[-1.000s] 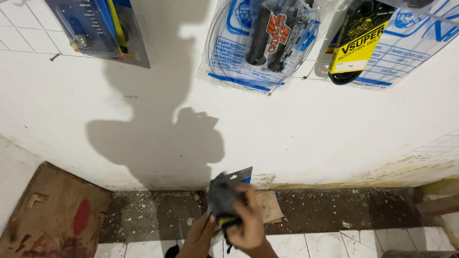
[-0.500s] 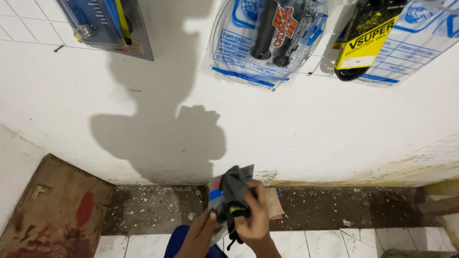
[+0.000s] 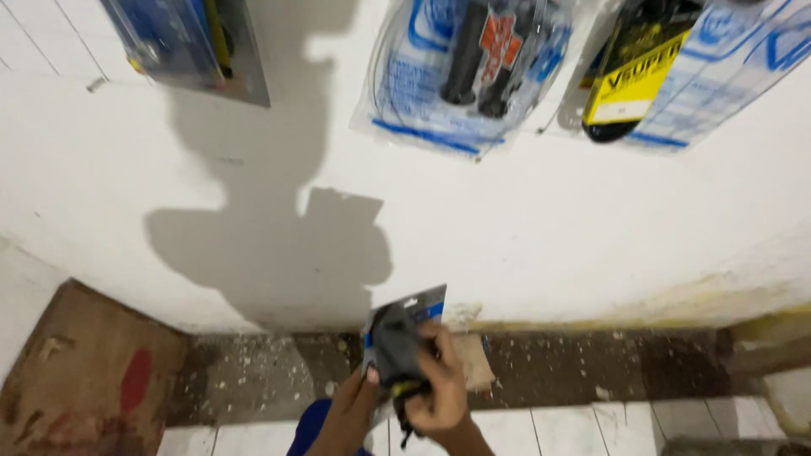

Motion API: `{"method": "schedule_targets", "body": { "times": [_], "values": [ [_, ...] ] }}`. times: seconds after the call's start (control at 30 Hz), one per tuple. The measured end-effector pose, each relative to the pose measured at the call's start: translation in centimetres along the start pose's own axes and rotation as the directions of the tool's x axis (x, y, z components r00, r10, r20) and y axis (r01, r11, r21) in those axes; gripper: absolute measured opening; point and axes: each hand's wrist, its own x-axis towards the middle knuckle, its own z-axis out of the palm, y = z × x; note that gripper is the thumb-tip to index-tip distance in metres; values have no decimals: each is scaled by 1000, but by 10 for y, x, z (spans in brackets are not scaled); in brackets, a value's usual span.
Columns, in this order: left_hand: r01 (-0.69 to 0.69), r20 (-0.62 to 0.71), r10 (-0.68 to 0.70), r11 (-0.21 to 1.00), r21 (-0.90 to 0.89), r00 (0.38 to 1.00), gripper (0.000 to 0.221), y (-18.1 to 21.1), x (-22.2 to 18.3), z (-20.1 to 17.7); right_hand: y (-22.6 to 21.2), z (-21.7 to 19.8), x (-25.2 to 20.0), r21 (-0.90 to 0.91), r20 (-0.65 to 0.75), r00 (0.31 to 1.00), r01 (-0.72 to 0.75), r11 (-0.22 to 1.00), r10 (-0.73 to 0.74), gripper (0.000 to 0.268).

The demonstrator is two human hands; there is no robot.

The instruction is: Inspecting and wiping down a motorcycle bearing kit and related spare parts.

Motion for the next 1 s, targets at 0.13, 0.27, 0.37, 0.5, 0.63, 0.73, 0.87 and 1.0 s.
{"method": "schedule_targets", "body": {
  "times": [0.13, 0.27, 0.37, 0.5, 0.63, 0.73, 0.87, 1.0],
  "values": [
    [-40, -5, 40, 963, -267, 999, 46, -61, 29, -22, -36, 1, 17, -5, 152, 986, 70, 998, -69, 72],
    [118, -21, -123, 979, -168, 992, 55, 41, 6, 2, 19, 12, 23, 0, -15, 980, 196, 981, -196, 60],
    [160, -154, -154, 987, 26, 976, 60, 27, 6, -12, 21, 1, 41, -136, -164, 985, -73, 988, 51, 41],
    [147, -186, -156, 987, -64, 970, 61, 46, 13, -26, -10, -3, 68, -49, -273, 889, -393, 918, 367, 53],
    [247, -194, -249, 968, -33, 949, 60, 99, 17, -21, -10, 4, 59, -53, -135, 991, -10, 999, 2, 55],
    [-88, -81, 90, 996, 34, 993, 59, 80, 26, -36, -46, 19, 62, -142, -15, 995, 91, 986, -94, 59],
    [-405, 39, 417, 849, 338, 908, 51, 29, 53, -86, -57, 16, 71, -73, -83, 995, -64, 995, 58, 58],
    [-455, 174, 426, 750, 480, 888, 38, 36, 41, -92, -59, 18, 65, -7, -170, 934, -320, 947, 314, 56]
  ]
}}
